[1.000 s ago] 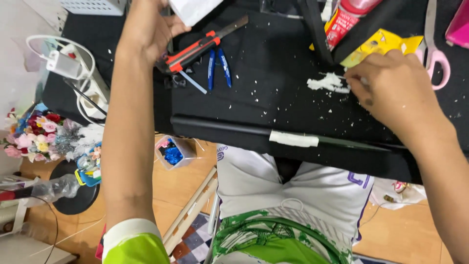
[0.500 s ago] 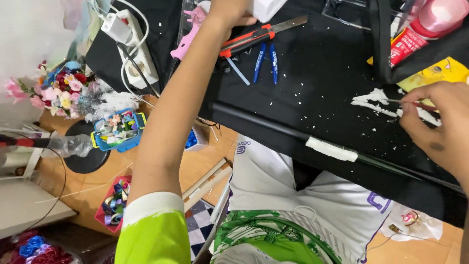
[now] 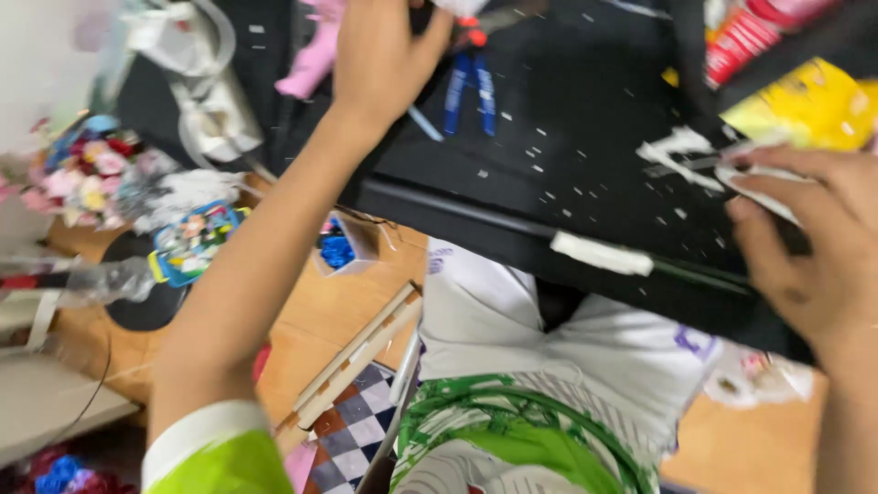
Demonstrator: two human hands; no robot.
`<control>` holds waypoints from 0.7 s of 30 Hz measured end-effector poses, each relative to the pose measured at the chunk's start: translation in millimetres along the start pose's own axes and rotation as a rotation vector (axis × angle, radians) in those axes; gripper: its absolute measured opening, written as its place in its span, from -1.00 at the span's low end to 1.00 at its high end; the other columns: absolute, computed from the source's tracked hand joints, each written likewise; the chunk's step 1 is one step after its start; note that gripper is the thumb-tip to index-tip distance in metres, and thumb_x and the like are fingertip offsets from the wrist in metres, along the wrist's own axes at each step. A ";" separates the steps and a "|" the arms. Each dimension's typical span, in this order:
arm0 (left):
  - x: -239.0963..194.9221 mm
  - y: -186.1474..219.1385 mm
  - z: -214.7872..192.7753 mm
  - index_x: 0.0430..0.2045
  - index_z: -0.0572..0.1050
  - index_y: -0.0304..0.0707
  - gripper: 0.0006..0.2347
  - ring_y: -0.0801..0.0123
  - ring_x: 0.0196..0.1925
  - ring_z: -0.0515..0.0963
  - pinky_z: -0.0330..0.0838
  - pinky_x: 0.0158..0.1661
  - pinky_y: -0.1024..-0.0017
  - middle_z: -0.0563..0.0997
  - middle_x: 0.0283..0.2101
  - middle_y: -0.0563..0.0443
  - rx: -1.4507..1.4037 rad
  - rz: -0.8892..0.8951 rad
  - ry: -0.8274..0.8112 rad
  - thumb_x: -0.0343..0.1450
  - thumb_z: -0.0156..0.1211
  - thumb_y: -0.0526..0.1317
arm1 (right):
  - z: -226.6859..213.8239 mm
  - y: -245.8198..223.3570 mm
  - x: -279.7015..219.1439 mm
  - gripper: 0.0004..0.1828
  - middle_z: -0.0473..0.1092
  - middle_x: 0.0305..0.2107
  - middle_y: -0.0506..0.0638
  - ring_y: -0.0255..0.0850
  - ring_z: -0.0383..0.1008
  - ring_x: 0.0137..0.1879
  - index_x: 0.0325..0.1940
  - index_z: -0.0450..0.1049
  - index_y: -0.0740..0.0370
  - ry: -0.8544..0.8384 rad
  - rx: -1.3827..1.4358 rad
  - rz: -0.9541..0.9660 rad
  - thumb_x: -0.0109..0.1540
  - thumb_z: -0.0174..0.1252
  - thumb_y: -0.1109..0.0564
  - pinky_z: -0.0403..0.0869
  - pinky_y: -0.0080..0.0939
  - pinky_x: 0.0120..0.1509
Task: Securing white foam to a black rod using tape and trimming the excess with a utility knife at a design station.
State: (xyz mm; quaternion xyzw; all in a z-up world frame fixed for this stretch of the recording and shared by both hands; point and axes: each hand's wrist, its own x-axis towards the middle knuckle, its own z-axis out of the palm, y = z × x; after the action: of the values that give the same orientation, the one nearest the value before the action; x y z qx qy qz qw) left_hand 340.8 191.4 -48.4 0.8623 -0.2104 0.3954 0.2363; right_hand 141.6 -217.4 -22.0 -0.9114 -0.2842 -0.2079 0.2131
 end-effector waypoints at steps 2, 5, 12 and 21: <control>-15.4 25.7 -17.3 -0.01 0.52 -0.19 -0.63 -0.15 0.02 0.45 0.29 -0.29 -0.02 0.56 0.04 -0.16 0.062 0.148 -0.377 0.41 0.43 -0.02 | -3.7 -25.5 -16.3 -0.91 0.59 -0.02 0.14 0.04 0.56 0.12 -0.02 0.67 0.30 -0.028 0.041 0.132 0.42 0.28 0.27 0.37 0.08 0.41; -19.6 8.3 -3.0 -0.28 0.55 -0.25 -0.78 -0.20 -0.22 0.50 0.23 -0.29 0.01 0.62 -0.26 -0.21 0.072 0.173 -0.343 0.36 0.50 -0.19 | 14.2 -53.8 -17.6 -0.68 0.57 -0.01 -0.04 -0.06 0.52 0.09 0.06 0.65 0.15 -0.075 -0.177 0.054 0.36 0.36 -0.08 0.34 -0.08 0.21; -14.4 37.5 -61.1 0.15 0.51 -0.56 -0.76 -0.22 -0.09 0.51 0.35 -0.10 0.02 0.55 -0.03 -0.37 -0.068 0.301 -0.447 0.63 0.09 -0.35 | 27.9 -65.4 -31.5 -0.69 0.53 -0.07 -0.08 -0.12 0.49 0.03 -0.02 0.60 0.16 0.003 -0.195 0.042 0.32 0.38 -0.08 0.33 -0.11 0.19; -50.5 149.0 -129.1 0.14 0.44 -0.51 -0.73 0.01 -0.12 0.60 0.49 -0.02 0.14 0.64 0.01 -0.27 -0.269 0.103 -0.584 0.57 0.21 -0.35 | 38.2 -60.6 -39.9 -0.65 0.46 -0.18 -0.12 -0.10 0.31 -0.19 -0.01 0.64 0.03 -0.013 -0.177 0.215 0.34 0.34 -0.22 0.27 -0.14 -0.05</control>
State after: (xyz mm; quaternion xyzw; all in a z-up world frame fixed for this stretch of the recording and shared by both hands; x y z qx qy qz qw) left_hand 153.5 155.3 22.4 0.8886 -0.3631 0.1113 0.2572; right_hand 84.7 -169.9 -57.0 -0.9531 -0.1666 -0.2022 0.1513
